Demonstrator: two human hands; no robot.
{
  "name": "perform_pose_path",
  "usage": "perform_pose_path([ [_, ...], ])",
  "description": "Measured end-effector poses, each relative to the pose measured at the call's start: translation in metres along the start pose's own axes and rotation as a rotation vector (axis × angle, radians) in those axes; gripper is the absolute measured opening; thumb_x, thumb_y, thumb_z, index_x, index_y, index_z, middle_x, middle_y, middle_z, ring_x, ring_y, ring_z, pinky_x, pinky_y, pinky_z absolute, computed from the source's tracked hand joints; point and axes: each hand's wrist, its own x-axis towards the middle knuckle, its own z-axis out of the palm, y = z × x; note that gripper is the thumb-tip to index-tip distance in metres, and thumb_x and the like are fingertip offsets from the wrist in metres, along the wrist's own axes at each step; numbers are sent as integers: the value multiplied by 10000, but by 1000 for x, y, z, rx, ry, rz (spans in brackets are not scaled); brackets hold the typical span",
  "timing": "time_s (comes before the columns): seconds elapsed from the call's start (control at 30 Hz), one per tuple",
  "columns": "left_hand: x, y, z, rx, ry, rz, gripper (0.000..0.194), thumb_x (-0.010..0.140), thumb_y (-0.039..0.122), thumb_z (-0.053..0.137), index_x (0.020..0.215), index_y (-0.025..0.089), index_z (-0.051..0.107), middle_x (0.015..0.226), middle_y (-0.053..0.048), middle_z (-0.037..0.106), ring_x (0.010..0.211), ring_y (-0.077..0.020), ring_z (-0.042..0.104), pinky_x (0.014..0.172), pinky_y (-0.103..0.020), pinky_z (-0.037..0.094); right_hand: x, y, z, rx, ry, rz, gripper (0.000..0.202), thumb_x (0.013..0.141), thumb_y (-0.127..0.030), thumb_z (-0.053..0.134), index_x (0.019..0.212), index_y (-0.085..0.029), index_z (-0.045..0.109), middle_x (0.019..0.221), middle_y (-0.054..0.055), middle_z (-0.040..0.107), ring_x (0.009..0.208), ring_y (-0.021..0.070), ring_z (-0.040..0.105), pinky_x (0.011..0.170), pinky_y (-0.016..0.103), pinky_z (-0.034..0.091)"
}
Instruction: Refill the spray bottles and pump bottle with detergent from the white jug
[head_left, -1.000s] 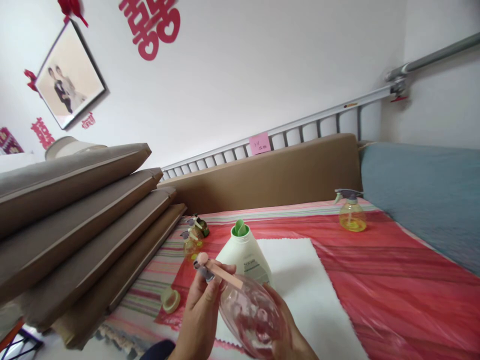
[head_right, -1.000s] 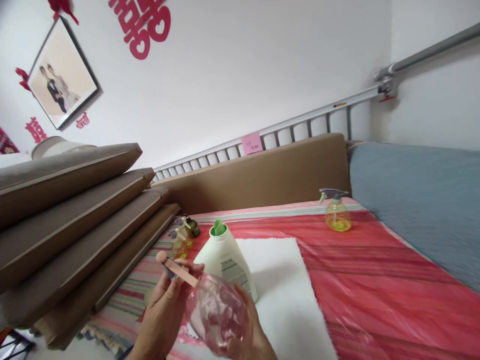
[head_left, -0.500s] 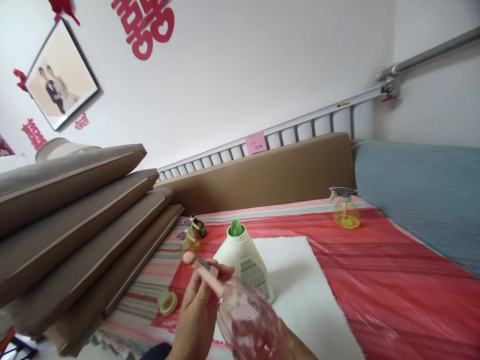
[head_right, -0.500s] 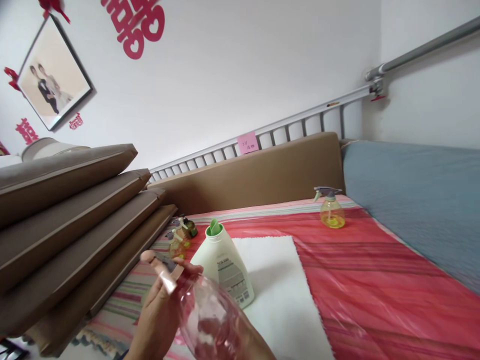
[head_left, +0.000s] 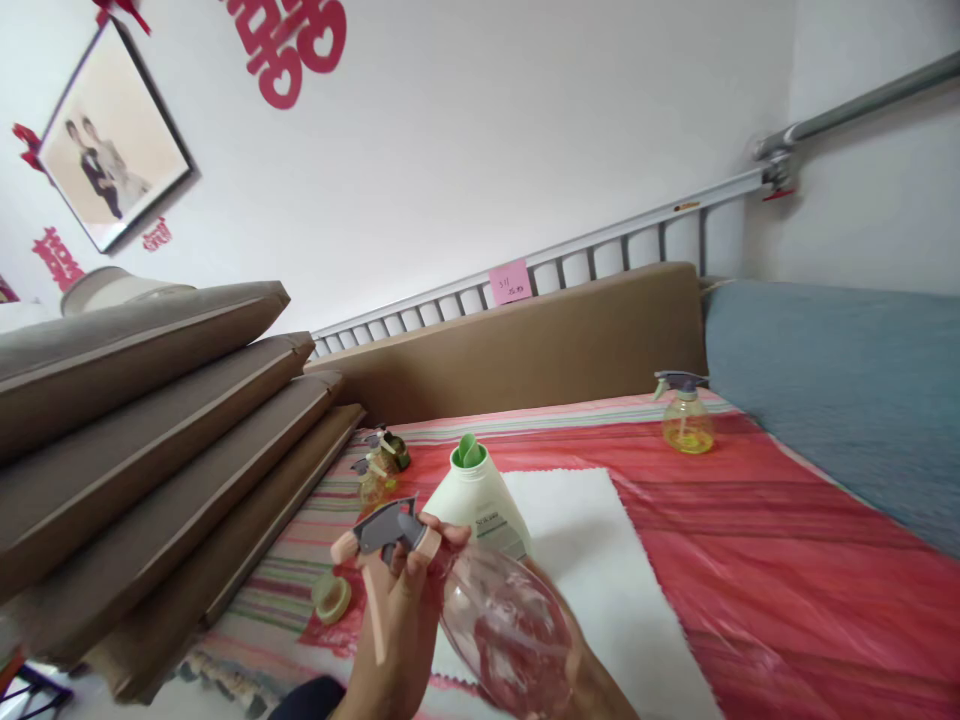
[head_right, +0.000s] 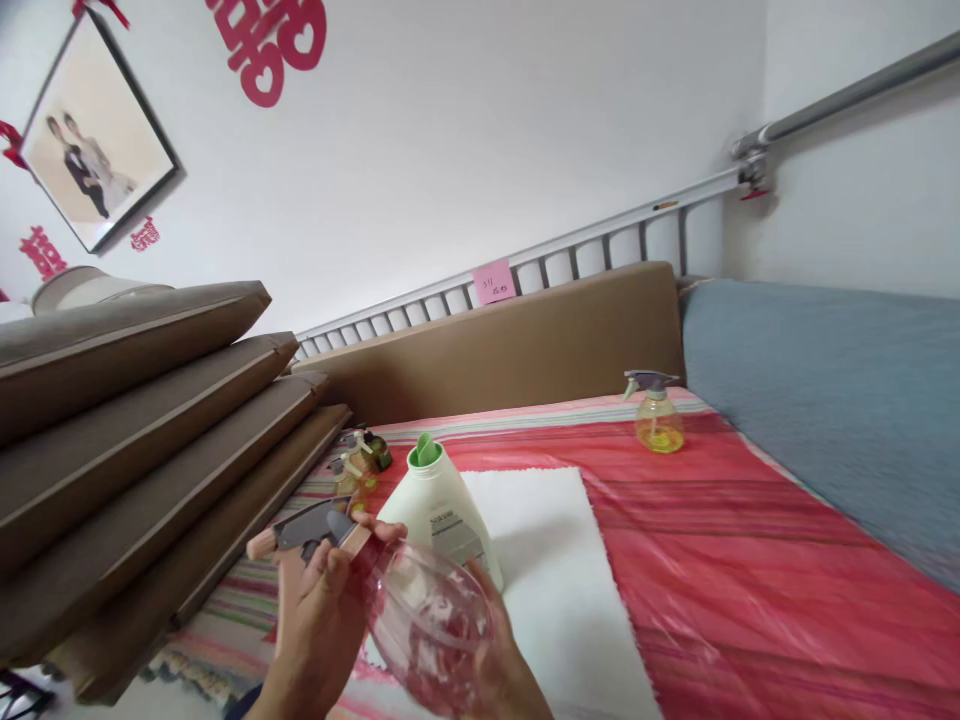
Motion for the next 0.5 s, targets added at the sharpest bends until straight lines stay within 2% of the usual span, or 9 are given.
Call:
perform_pose_path([
  [0.03, 0, 0, 0, -31, -13, -20, 339, 677, 383, 746, 937, 230, 591, 943, -46, 631, 904, -258, 649, 858, -419, 497, -5, 0, 5, 15, -1, 19, 631, 604, -655, 673, 1093, -261, 618, 1126, 84, 664, 1118, 311, 554, 929, 512, 433],
  [0.1, 1, 0, 1, -67, -19, -24, 339, 678, 366, 747, 944, 220, 596, 922, -53, 638, 895, -257, 647, 871, -436, 492, -14, -1, 15, 41, 14, -14, 578, 663, -623, 651, 1112, -262, 606, 1168, 85, 642, 1111, 303, 562, 939, 507, 429],
  [0.2, 2, 0, 2, -106, -20, -7, 300, 704, 351, 724, 940, 210, 604, 895, -58, 650, 884, -248, 644, 885, -451, 485, -15, -1, 20, 38, 80, -169, 557, 621, -443, 774, 1128, -338, 568, 1233, 29, 600, 1098, 281, 566, 917, 498, 451],
  [0.27, 2, -1, 3, -117, -40, -15, 290, 708, 353, 718, 934, 203, 612, 876, -57, 654, 875, -247, 645, 872, -450, 492, -10, -1, 17, 27, 107, -186, 560, 615, -389, 791, 1124, -350, 562, 1188, 26, 624, 1043, 270, 594, 858, 493, 486],
  [0.37, 2, 2, 7, -101, -66, -38, 275, 719, 359, 709, 924, 197, 623, 861, -59, 658, 870, -247, 646, 870, -447, 491, -4, -1, 12, 8, 69, -129, 686, 561, -383, 820, 1181, -300, 538, 1145, 73, 644, 1010, 298, 605, 757, 466, 529],
  [0.43, 4, 11, 11, -78, -50, 5, 236, 732, 333, 701, 912, 196, 631, 848, -53, 662, 845, -231, 647, 868, -440, 494, -3, -3, 11, -10, 49, -120, 766, 533, -396, 830, 1221, -269, 518, 1168, 104, 633, 1018, 322, 599, 717, 442, 538],
  [0.5, 7, 24, 13, -78, -18, 81, 200, 740, 312, 694, 897, 199, 640, 851, -39, 658, 837, -211, 643, 862, -423, 506, -5, -5, 9, -6, 65, -143, 753, 559, -417, 810, 1233, -255, 517, 1194, 112, 622, 1041, 324, 589, 718, 415, 536],
])
